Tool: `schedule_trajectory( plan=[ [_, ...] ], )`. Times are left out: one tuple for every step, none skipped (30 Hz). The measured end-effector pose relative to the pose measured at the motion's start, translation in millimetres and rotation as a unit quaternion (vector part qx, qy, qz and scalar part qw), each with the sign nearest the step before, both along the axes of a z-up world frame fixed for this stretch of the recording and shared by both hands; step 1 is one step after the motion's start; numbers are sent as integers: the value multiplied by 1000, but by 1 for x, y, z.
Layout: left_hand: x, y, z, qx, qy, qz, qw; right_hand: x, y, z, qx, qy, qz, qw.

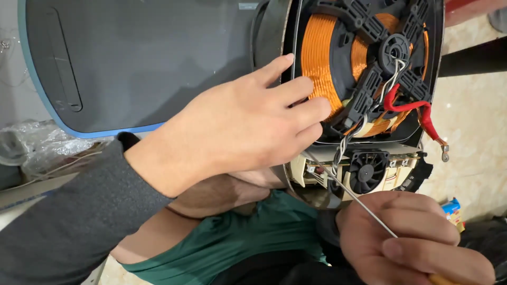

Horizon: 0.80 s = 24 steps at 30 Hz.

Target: Disassembling an induction cooker by unscrewing the internal support frame and components using a manual screwdriver.

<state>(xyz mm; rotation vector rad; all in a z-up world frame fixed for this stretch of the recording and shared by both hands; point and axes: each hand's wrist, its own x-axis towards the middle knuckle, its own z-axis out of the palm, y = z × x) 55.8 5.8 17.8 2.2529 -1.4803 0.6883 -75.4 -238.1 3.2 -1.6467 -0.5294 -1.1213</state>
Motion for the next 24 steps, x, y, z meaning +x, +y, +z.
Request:
schedule_trajectory(
  plan=[
    [0, 0, 3, 6, 1, 6, 1000, 2, 2, 3, 9, -4, -2, 1000],
    [-1, 0, 6, 11, 2, 12, 1000, 4, 4, 5, 19, -8, -3, 1000],
    [0, 1, 7, 12, 2, 9, 1000, 1, 5, 5, 20, -9, -6, 1000],
    [0, 2, 9, 28, 9, 5, 1000, -1, 5, 5, 16, 9, -29, 999],
    [1, 3, 12, 43, 16, 1, 999, -3, 7, 6, 12, 24, -52, 998],
    [1, 5, 15, 44, 14, -3, 999, -6, 7, 7, 13, 22, -56, 998],
    [1, 4, 17, 39, 35, -5, 999, -8, 6, 7, 6, 26, -54, 998],
    [1, 4, 19, 34, 57, -8, 998, -11, 4, 7, -2, 29, -52, 998],
    [1, 4, 21, 35, 57, -10, 998, -13, 2, 11, -1, 29, -55, 998],
    [1, 5, 24, 34, 78, -11, 996, -16, 0, 16, -20, 72, -44, 996],
    [1, 5, 26, 36, 100, -12, 994, -20, -1, 21, -36, 115, -33, 992],
    [0, 4, 29, 38, 101, -15, 994, -22, -4, 24, -34, 116, -36, 992],
    [-1, 3, 31, 17, 148, -19, 989, -24, -7, 26, -52, 142, -30, 988],
    [-2, 3, 33, -3, 195, -23, 981, -26, -9, 29, -71, 168, -24, 983],
    [-4, 2, 33, -2, 196, -25, 980, -31, -12, 35, -69, 169, -26, 983],
    [-5, 1, 33, -31, 212, -23, 976, -36, -14, 42, -108, 214, -47, 970],
    [-6, 1, 33, -60, 227, -21, 972, -41, -16, 47, -147, 258, -67, 953],
    [-11, 0, 29, -59, 226, -23, 972, -32, -16, 33, -147, 257, -69, 953],
    [-16, -1, 25, -89, 224, -2, 970, -24, -15, 19, -61, 149, -52, 986],
    [-22, -1, 20, -119, 222, 19, 968, -16, -15, 4, 26, 38, -34, 998],
    [-27, -1, 13, -118, 224, 17, 967, -25, -13, 0, 26, 39, -37, 998],
    [-31, -1, 6, -139, 232, 25, 962, -33, -12, -4, 84, 60, -72, 992],
    [-36, -1, -1, -160, 240, 33, 957, -41, -10, -9, 141, 81, -107, 981],
    [-39, -3, -5, -159, 242, 31, 957, -39, -17, -7, 141, 83, -110, 980]
  ],
)
